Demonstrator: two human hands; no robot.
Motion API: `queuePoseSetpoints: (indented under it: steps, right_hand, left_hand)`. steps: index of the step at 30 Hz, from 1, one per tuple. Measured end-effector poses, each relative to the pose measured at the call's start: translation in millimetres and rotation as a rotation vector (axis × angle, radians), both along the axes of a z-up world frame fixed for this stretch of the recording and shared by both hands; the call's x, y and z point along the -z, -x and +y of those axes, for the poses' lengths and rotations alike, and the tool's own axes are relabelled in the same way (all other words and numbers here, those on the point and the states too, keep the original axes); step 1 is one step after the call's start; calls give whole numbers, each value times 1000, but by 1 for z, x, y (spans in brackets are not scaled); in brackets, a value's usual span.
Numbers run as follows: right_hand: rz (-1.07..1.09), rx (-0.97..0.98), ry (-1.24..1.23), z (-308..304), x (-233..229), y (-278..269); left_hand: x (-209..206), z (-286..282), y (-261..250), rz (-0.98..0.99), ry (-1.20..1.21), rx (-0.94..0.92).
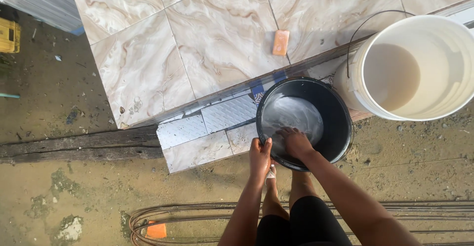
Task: The recorder washes buckets, carries water, and hangs clothes on an outdoor line using clothespins.
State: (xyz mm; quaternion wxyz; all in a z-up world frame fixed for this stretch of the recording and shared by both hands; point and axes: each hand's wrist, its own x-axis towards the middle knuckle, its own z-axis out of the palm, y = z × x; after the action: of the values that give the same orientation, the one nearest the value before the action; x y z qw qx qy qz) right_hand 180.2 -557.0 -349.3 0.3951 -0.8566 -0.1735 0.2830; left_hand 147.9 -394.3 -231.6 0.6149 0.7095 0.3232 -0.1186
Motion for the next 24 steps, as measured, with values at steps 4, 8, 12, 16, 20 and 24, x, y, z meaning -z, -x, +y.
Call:
queuePoseSetpoints:
  steps: [4,8,12,16,20,24]
  right_hand:
    - [-98,195,44,-16,-103,27]
    - [-29,108,146,-44,-114,75]
    - [-315,-203,653,-87,-31,108]
    - [-437,-119,758,-87,-29,107]
    - [-161,-61,636,-102,-41,118]
    - [-13,-16,491,-145,-56,160]
  left_hand:
    - [20,6,1,16,41,-17]
    - [12,4,-1,-84,-49,77]
    - [86,9,8,-248,-233,204]
    - [62,3,-8,-221,-137,249]
    - [20,-22,-15,-100,-86,281]
    - [1,-77,-4,13,-86,388]
